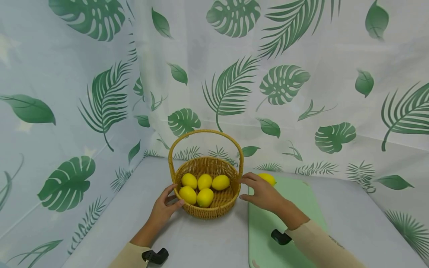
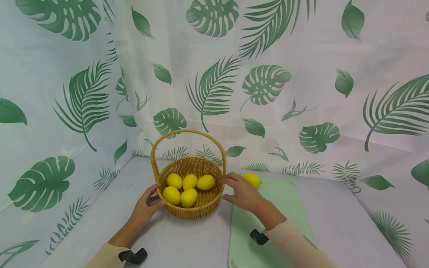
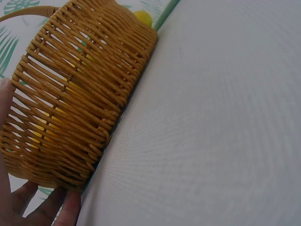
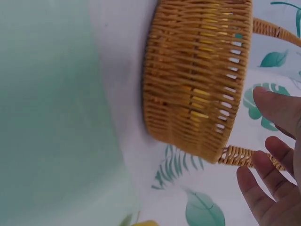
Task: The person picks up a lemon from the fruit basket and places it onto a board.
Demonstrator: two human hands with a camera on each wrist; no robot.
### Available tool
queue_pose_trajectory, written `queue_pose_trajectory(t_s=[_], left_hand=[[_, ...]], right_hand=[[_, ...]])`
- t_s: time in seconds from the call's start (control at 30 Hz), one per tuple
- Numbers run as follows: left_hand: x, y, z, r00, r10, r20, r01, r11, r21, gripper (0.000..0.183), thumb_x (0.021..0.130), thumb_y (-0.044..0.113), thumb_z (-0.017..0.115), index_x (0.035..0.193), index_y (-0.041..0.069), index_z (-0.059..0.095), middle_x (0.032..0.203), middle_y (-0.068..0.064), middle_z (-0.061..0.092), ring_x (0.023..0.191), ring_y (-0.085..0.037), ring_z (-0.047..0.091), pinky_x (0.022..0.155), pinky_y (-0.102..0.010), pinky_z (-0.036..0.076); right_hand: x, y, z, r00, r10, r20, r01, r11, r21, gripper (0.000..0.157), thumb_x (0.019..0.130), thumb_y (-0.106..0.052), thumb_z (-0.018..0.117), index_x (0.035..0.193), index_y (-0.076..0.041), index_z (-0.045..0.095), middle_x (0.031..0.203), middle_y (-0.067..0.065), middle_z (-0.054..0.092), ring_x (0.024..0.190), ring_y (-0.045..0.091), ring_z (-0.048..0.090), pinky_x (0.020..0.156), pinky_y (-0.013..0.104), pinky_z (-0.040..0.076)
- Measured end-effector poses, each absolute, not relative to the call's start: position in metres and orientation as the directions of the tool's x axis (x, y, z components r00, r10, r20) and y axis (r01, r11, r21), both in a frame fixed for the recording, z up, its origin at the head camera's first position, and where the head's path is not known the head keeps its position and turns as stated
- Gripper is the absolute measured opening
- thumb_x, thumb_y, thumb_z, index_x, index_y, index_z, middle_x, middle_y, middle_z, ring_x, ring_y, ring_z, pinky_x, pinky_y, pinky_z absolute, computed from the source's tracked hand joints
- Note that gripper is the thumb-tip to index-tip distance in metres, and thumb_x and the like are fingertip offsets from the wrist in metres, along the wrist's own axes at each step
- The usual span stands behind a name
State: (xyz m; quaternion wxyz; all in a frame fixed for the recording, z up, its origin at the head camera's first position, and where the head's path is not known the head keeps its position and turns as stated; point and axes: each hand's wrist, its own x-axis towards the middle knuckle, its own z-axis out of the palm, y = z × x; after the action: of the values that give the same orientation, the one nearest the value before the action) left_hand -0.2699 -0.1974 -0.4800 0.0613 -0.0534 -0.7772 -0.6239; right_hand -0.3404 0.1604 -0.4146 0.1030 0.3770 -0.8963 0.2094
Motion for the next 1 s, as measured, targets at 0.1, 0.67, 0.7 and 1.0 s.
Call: queue_pose_trajectory(t_s=[0.1, 0.67, 0.7, 1.0], left_hand=[[-0.270, -0.197, -0.480, -0.986, 0.007, 0.166, 0.164, 0.215, 0.963, 0.072, 0.087, 0.019, 0.076, 0.148, 0.009, 0.040, 0.154, -0.014, 0.031, 0.127, -0.040, 0.046, 0.089, -0.044, 0.051], [-0.270, -0.195, -0.479, -0.983, 0.010, 0.183, 0.181, 0.210, 0.961, 0.070, 0.088, 0.018, 0.075, 0.147, 0.009, 0.041, 0.152, -0.016, 0.032, 0.125, -0.041, 0.047, 0.089, -0.044, 0.051], [-0.270, -0.195, -0.479, -0.983, 0.012, 0.181, 0.180, 0.210, 0.961, 0.070, 0.088, 0.019, 0.075, 0.148, 0.009, 0.040, 0.153, -0.016, 0.032, 0.125, -0.041, 0.047, 0.089, -0.044, 0.051], [-0.269, -0.196, -0.480, -0.984, 0.005, 0.176, 0.172, 0.233, 0.957, 0.070, 0.088, 0.019, 0.075, 0.148, 0.008, 0.040, 0.153, -0.016, 0.032, 0.125, -0.040, 0.047, 0.089, -0.044, 0.051]], right_hand=[[-0.341, 0.155, -0.414, -0.692, -0.626, 0.360, -0.721, 0.623, -0.302, 0.045, 0.082, -0.023, 0.081, 0.123, -0.017, 0.066, 0.122, -0.004, 0.057, 0.110, 0.014, 0.055, 0.091, 0.035, 0.050], [-0.337, 0.116, -0.411, -0.666, -0.633, 0.395, -0.746, 0.568, -0.347, 0.042, 0.087, -0.022, 0.076, 0.126, -0.013, 0.063, 0.126, 0.000, 0.055, 0.113, 0.019, 0.054, 0.095, 0.040, 0.048], [-0.337, 0.114, -0.411, -0.664, -0.636, 0.394, -0.748, 0.564, -0.349, 0.042, 0.087, -0.022, 0.075, 0.126, -0.013, 0.063, 0.125, -0.001, 0.055, 0.113, 0.018, 0.054, 0.095, 0.039, 0.048], [-0.342, 0.099, -0.414, -0.661, -0.659, 0.358, -0.741, 0.500, -0.448, 0.043, 0.089, -0.020, 0.074, 0.129, -0.014, 0.062, 0.123, 0.000, 0.054, 0.109, 0.024, 0.056, 0.090, 0.039, 0.051]])
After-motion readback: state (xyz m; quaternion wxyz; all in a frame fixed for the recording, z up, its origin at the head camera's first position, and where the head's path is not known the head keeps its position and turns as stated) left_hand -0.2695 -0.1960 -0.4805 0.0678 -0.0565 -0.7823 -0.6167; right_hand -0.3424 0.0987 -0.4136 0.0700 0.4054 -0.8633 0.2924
